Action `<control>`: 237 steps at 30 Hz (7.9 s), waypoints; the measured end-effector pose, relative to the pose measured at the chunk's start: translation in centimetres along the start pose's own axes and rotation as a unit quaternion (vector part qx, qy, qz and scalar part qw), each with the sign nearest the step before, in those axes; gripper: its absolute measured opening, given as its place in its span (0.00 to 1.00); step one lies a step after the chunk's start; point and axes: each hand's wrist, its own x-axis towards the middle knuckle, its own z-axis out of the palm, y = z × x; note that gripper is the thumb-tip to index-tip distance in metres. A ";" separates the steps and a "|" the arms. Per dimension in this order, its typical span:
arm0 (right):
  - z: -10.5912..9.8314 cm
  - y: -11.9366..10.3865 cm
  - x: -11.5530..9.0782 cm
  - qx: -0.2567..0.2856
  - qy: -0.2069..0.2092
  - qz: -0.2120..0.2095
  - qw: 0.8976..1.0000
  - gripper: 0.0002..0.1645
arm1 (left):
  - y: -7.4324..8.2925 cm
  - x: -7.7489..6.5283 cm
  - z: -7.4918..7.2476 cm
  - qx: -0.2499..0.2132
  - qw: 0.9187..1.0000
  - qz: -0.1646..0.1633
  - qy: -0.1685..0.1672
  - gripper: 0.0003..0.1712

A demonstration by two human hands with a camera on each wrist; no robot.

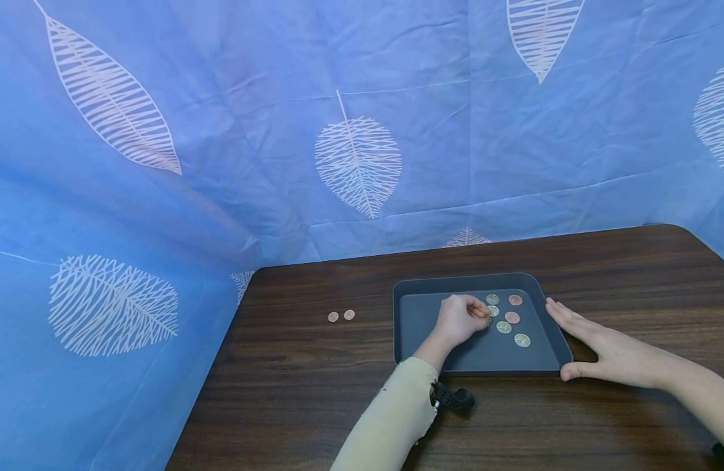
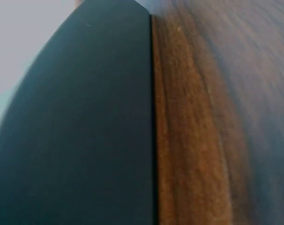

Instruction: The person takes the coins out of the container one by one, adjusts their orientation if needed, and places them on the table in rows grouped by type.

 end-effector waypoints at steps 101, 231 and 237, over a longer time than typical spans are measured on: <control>0.0 0.6 0.1 -0.002 -0.002 -0.007 1.000 0.64 | -13.8 -10.2 -19.9 -0.007 0.967 -0.143 0.212 0.11; -0.3 0.8 0.4 0.005 0.002 -0.015 1.000 0.63 | 0.9 1.0 1.6 0.015 0.995 0.002 -0.101 0.12; -0.2 0.8 0.4 0.011 -0.003 -0.012 1.000 0.62 | 0.7 0.9 1.6 -0.014 0.995 -0.015 -0.101 0.12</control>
